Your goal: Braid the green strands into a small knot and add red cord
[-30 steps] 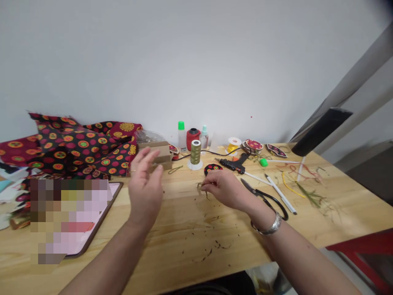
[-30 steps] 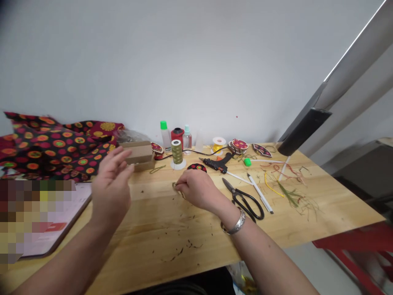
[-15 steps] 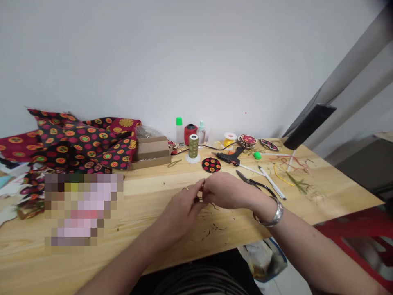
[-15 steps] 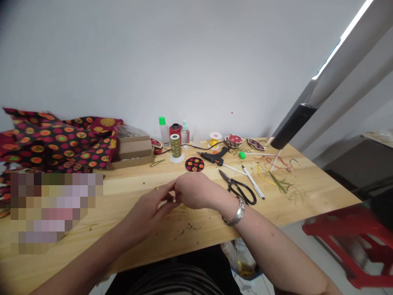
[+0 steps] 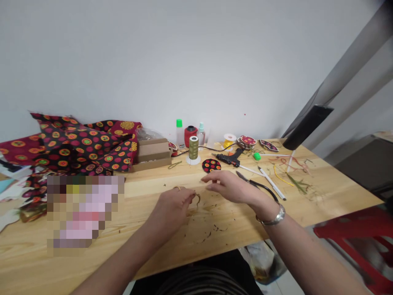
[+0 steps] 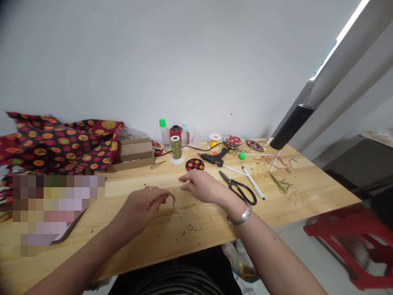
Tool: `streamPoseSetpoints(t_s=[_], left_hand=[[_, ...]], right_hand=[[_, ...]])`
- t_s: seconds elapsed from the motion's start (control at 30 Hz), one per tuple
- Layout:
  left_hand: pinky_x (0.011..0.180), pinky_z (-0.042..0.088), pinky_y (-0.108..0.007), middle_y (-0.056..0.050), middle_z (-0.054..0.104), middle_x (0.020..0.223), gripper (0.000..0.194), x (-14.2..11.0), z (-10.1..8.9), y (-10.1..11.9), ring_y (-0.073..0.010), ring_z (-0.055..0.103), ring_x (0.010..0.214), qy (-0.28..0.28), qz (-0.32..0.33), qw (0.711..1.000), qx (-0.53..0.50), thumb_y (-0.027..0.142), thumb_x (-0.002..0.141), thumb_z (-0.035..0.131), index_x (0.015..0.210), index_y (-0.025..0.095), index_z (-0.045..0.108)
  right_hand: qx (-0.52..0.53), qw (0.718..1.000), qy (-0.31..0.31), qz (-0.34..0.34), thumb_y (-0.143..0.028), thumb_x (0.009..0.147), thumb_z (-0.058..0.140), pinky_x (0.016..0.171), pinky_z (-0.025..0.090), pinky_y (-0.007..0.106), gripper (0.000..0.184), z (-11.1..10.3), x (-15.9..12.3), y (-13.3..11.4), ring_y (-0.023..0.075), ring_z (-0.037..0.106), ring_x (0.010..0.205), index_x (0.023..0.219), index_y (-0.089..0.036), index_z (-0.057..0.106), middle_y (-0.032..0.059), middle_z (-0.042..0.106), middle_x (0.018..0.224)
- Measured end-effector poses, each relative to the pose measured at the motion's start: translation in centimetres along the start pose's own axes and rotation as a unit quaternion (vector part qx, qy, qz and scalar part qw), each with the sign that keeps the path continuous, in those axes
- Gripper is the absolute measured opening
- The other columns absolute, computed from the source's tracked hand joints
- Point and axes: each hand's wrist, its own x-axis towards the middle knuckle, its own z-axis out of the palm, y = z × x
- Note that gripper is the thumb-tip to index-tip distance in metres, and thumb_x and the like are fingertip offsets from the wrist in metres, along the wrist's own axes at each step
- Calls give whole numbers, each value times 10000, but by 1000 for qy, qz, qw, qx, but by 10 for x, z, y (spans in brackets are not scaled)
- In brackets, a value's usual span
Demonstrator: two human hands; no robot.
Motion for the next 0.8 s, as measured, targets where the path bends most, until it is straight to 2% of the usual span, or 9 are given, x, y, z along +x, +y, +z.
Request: streamPoseSetpoints(t_s=[0.03, 0.1, 0.2, 0.3, 0.4, 0.5, 0.63, 0.8], left_hand=[[592, 392, -258, -13, 636, 653, 269, 1, -2, -1, -153, 564, 606, 17, -13, 999, -24, 229, 834, 386, 791, 203, 651], [579, 404, -245, 4, 640, 645, 242, 4, -4, -3, -136, 560, 568, 46, -46, 994, -84, 261, 819, 426, 797, 213, 662], [539, 418, -231, 9, 635, 626, 223, 9, -5, -3, -121, 541, 519, 71, -103, 975, -183, 301, 794, 474, 785, 201, 673], [507, 416, -221, 6, 627, 608, 213, 12, -4, -1, -117, 523, 508, 83, -132, 952, -263, 320, 772, 511, 785, 189, 678], [494, 410, -213, 7, 619, 597, 196, 14, -4, 2, -108, 506, 500, 88, -142, 937, -308, 310, 760, 528, 770, 183, 678], [493, 408, -208, 9, 614, 596, 183, 14, -4, 4, -101, 496, 496, 87, -144, 929, -329, 298, 756, 535, 758, 181, 675], [502, 406, -205, 11, 616, 606, 173, 14, -5, 5, -98, 493, 507, 81, -141, 925, -344, 284, 762, 528, 764, 185, 670], [505, 399, -205, 13, 600, 593, 190, 15, -8, 4, -98, 482, 506, 72, -143, 928, -337, 300, 769, 517, 720, 186, 660]], right_hand=[[47, 998, 42, 23, -252, 778, 506, 777, 409, 283, 262, 2, -4, 7, 177, 580, 905, 985, -180, 651, 76, 652, 1016], [139, 981, 109, 77, -278, 775, 508, 774, 416, 293, 232, 9, -11, 17, 177, 588, 873, 899, -159, 664, 74, 668, 947], [237, 950, 140, 148, -315, 711, 581, 660, 425, 270, 199, 23, -19, 21, 152, 574, 697, 770, -139, 653, 44, 663, 767], [255, 939, 145, 177, -326, 649, 642, 567, 393, 244, 207, 36, -22, 17, 115, 501, 575, 739, -140, 636, 9, 611, 664], [177, 953, 188, 158, -340, 616, 677, 546, 367, 243, 231, 42, -21, 13, 113, 448, 568, 752, -161, 623, -9, 558, 643], [110, 963, 220, 108, -307, 608, 699, 621, 387, 252, 202, 45, -19, 10, 129, 478, 667, 733, -176, 609, 5, 573, 735], [108, 972, 198, 70, -269, 635, 695, 689, 405, 263, 150, 48, -15, 8, 141, 523, 748, 722, -176, 617, 21, 587, 784], [118, 972, 201, 29, -201, 712, 627, 737, 410, 267, 35, 46, -13, 11, 142, 538, 783, 685, -180, 635, 28, 588, 768]])
